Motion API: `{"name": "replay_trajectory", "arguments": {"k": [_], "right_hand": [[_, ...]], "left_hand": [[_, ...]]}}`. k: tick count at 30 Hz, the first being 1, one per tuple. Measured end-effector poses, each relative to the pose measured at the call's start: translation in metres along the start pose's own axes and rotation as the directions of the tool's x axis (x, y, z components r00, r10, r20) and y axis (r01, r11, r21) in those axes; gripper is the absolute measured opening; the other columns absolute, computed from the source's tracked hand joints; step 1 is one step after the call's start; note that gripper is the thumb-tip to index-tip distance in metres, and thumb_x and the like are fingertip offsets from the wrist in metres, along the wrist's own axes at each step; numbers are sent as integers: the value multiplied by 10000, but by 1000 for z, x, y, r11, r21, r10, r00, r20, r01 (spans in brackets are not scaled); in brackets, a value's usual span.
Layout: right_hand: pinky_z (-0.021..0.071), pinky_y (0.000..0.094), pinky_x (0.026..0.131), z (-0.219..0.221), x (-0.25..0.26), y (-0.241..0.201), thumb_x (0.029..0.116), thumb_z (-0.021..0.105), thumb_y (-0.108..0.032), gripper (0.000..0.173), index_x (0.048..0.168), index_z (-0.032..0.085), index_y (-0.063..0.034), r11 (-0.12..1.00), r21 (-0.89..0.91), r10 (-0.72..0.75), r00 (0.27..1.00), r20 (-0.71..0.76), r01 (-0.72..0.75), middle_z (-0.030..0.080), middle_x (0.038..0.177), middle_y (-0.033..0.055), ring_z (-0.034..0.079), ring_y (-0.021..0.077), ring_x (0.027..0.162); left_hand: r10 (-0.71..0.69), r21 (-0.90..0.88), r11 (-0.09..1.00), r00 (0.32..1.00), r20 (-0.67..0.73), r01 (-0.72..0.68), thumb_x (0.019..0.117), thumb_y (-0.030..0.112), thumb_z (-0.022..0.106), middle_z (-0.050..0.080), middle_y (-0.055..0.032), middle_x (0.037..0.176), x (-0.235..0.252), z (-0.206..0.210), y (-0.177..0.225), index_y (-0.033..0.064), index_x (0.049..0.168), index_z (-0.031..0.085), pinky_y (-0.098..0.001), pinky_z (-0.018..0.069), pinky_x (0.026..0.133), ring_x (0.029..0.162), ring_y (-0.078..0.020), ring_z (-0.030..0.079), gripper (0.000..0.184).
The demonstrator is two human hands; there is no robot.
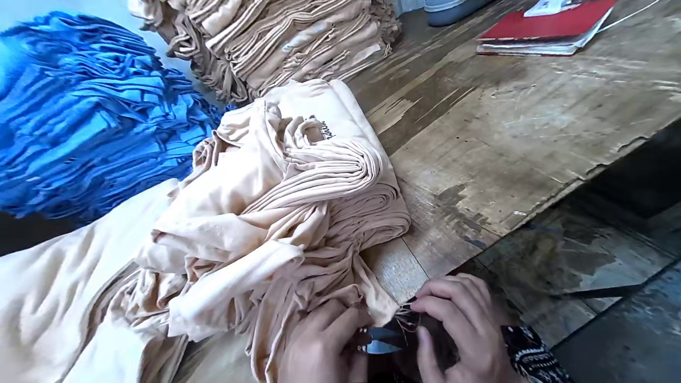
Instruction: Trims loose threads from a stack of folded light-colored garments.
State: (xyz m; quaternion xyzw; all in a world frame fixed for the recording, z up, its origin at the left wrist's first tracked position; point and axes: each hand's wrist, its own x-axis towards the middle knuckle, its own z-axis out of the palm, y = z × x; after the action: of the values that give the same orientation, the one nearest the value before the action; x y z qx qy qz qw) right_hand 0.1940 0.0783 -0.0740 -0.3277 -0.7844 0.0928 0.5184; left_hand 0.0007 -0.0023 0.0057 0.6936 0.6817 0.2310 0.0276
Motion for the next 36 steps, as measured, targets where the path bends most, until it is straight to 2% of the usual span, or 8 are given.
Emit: {"name": "replay_trajectory", "arguments": {"k": [3,6,9,11,15,21,25,36], "right_hand": [[508,415,946,14,10,-22,907,677,-568,458,1124,695,-165,994,-81,71,997,12,-69,707,1099,59,661,194,1032],[559,316,852,35,23,-34,876,698,-232,235,1070,733,-105,980,136,152,986,-67,-142,723,1025,35,677,135,955],[653,297,783,45,44,-42,911,667,84,261,1169,637,59,630,717,356,932,76,-299,765,975,76,751,144,873],[635,309,809,45,51,-40,946,558,101,359,1298,588,34,533,753,379,904,197,-387,755,1005,73,735,156,907],[604,305,827,41,46,-37,730,661,-74,561,1290,653,-63,770,564,170,947,271,-300,633,1197,78,646,131,1053],[566,268,790,24,11,-26,938,695,-103,140,1007,796,-169,990,143,5,994,-112,11,735,898,-14,674,98,846],[567,276,852,3,-6,-17,958,670,-81,122,982,773,-141,992,127,26,998,-52,-19,747,973,8,690,113,919],[583,287,858,6,-8,-18,928,732,-100,88,987,791,-129,983,179,48,997,-60,-37,759,993,19,705,120,937]], "left_hand": [[-19,-213,977,999,-30,12,828,39,710,725,-18,1007,1,-9,-11,140,960,792,-258,603,737,868,-73,692,185],[-72,-352,935,993,-89,36,890,34,653,743,37,972,6,-13,-18,106,1019,753,-220,597,695,809,-22,687,179],[-211,-397,908,964,-161,132,935,153,639,712,87,849,19,-8,-25,152,1012,741,-202,559,592,694,-7,652,128],[-297,-432,879,939,-171,200,969,215,612,706,85,801,27,-5,-28,171,994,749,-212,538,560,661,-26,646,145],[-366,-479,841,917,-160,252,980,193,594,724,73,811,33,-4,-26,165,1022,759,-204,542,566,668,-35,662,173],[-199,-531,840,974,-108,113,902,82,693,748,16,1019,11,-6,-25,71,1217,702,-246,614,678,817,-74,709,315],[108,-101,984,947,-302,-145,901,410,782,712,12,1029,-7,-4,-22,220,1166,768,-332,510,855,968,-117,636,326],[514,444,822,800,-309,-357,991,181,627,712,-3,1018,0,11,-7,191,1159,736,-387,364,849,873,-195,551,201]]}}
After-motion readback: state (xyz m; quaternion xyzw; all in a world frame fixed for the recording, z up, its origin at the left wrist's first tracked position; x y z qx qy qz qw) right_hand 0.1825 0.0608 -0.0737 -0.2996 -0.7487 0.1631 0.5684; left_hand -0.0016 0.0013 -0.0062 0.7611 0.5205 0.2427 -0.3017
